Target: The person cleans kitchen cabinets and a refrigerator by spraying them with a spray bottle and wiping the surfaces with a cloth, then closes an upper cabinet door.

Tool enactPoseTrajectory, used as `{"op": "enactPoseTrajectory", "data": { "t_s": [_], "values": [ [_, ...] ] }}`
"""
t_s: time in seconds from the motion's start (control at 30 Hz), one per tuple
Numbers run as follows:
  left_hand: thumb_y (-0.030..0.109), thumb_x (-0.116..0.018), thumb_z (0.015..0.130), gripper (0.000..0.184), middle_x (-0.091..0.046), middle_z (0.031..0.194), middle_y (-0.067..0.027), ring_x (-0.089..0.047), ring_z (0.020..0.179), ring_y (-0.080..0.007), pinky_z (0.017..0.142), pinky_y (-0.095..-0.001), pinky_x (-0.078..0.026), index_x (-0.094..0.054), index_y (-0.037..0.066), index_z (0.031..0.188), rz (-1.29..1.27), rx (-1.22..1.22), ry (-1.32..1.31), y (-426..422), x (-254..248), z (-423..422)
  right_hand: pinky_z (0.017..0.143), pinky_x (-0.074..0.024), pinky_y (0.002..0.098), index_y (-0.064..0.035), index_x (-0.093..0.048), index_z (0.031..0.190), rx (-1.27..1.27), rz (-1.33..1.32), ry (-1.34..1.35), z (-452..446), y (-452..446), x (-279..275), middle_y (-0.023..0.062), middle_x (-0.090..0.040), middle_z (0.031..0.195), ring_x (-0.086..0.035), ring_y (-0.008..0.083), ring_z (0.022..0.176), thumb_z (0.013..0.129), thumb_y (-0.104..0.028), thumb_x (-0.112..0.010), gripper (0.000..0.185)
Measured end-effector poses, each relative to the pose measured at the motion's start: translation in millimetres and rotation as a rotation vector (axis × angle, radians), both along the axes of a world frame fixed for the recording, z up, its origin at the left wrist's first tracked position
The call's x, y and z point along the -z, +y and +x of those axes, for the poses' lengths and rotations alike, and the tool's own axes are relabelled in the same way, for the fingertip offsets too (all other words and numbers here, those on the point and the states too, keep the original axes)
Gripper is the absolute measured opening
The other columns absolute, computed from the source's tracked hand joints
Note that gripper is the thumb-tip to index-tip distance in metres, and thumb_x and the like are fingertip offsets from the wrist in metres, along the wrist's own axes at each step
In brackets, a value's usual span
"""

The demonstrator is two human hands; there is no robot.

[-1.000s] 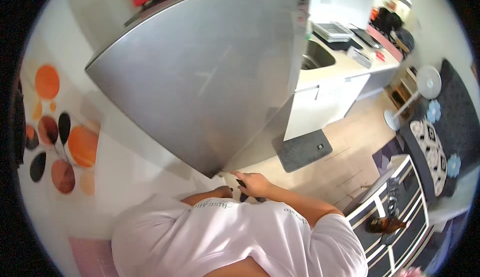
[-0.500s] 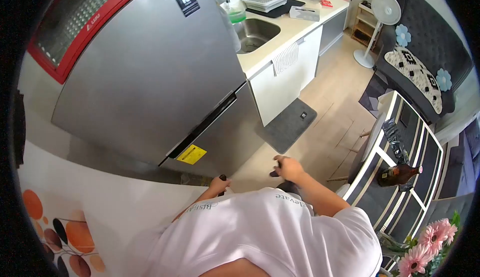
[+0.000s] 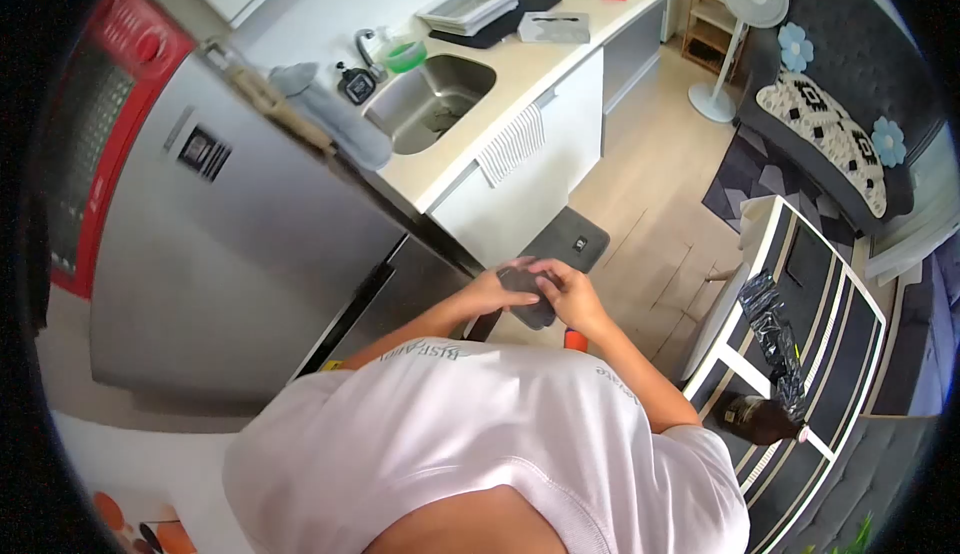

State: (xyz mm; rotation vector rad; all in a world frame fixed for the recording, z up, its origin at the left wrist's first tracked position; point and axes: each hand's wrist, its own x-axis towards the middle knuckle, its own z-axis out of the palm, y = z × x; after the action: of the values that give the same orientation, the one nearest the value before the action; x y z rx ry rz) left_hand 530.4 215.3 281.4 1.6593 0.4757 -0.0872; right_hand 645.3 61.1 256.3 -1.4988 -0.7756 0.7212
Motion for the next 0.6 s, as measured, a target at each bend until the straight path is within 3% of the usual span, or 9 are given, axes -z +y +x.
{"op": "enactPoseTrajectory", "data": {
  "t_s": [0.07,0.13,0.23,0.3,0.4,0.5,0.6],
  "values": [
    [0.03,-0.08,0.071,0.059,-0.06,0.081,-0.0015,-0.052,0.06,-0.0093,0.052,-0.0253,-0.043,-0.055,0.003,0.117,0.038,0.156,0.105,11,1,51,0.07,-0.0466,0.0242,-0.0069,-0.062,0.103,-0.048,0.117,0.193,31,13,-8,-0.0006,-0.062,0.086,-0.055,0.0079,0.077,0.091,-0.004,-0.055,0.014],
    [0.029,-0.079,0.073,0.048,-0.058,0.075,-0.0017,-0.051,0.056,-0.0088,0.051,-0.0246,-0.042,-0.057,0.003,0.107,0.135,0.156,0.198,17,-3,87,0.067,-0.0451,0.0223,-0.0071,-0.062,0.101,0.003,0.058,0.234,73,16,-10,-0.0028,-0.058,0.082,-0.052,0.0062,0.075,0.092,-0.003,-0.055,0.012],
    [0.023,-0.072,0.079,0.03,-0.059,0.073,-0.0078,-0.054,0.057,-0.0163,0.055,-0.0316,-0.044,-0.059,0.005,0.099,0.431,0.272,-0.027,37,23,121,0.063,-0.0422,0.0206,-0.0068,-0.062,0.098,0.115,-0.014,0.259,123,12,1,-0.0039,-0.055,0.078,-0.049,0.0047,0.07,0.092,-0.003,-0.055,0.01],
    [0.022,-0.07,0.079,0.027,-0.062,0.077,-0.011,-0.057,0.06,-0.0228,0.057,-0.0345,-0.045,-0.059,0.005,0.098,0.581,0.209,-0.045,41,25,137,0.061,-0.0439,0.0207,-0.0091,-0.061,0.098,0.211,-0.048,-0.015,142,12,21,-0.0046,-0.057,0.079,-0.05,0.0046,0.071,0.094,-0.008,-0.053,0.009],
    [0.021,-0.068,0.08,0.025,-0.064,0.08,-0.0136,-0.06,0.065,-0.0302,0.06,-0.0364,-0.047,-0.06,0.005,0.097,0.715,0.131,-0.064,37,-5,151,0.061,-0.0427,0.022,-0.0052,-0.062,0.095,0.444,-0.097,0.001,150,25,20,-0.0023,-0.055,0.074,-0.048,0.0052,0.067,0.093,-0.006,-0.054,0.008],
    [0.022,-0.068,0.081,0.025,-0.065,0.082,-0.0134,-0.061,0.071,-0.0335,0.063,-0.0367,-0.048,-0.06,0.005,0.097,0.774,0.017,-0.152,53,-4,157,0.073,-0.0467,0.0237,-0.0048,-0.059,0.107,0.61,0.0,0.181,171,44,37,0.0004,-0.061,0.086,-0.055,0.0069,0.079,0.095,-0.009,-0.053,0.015],
    [0.023,-0.068,0.08,0.025,-0.065,0.087,-0.0135,-0.062,0.079,-0.0336,0.067,-0.0376,-0.049,-0.061,0.005,0.096,0.721,-0.076,-0.208,70,-3,161,0.082,-0.0469,0.0331,-0.0046,-0.053,0.119,0.758,0.204,0.428,175,73,39,0.0062,-0.061,0.102,-0.057,0.0133,0.089,0.096,-0.028,-0.051,0.033]
  ]
}}
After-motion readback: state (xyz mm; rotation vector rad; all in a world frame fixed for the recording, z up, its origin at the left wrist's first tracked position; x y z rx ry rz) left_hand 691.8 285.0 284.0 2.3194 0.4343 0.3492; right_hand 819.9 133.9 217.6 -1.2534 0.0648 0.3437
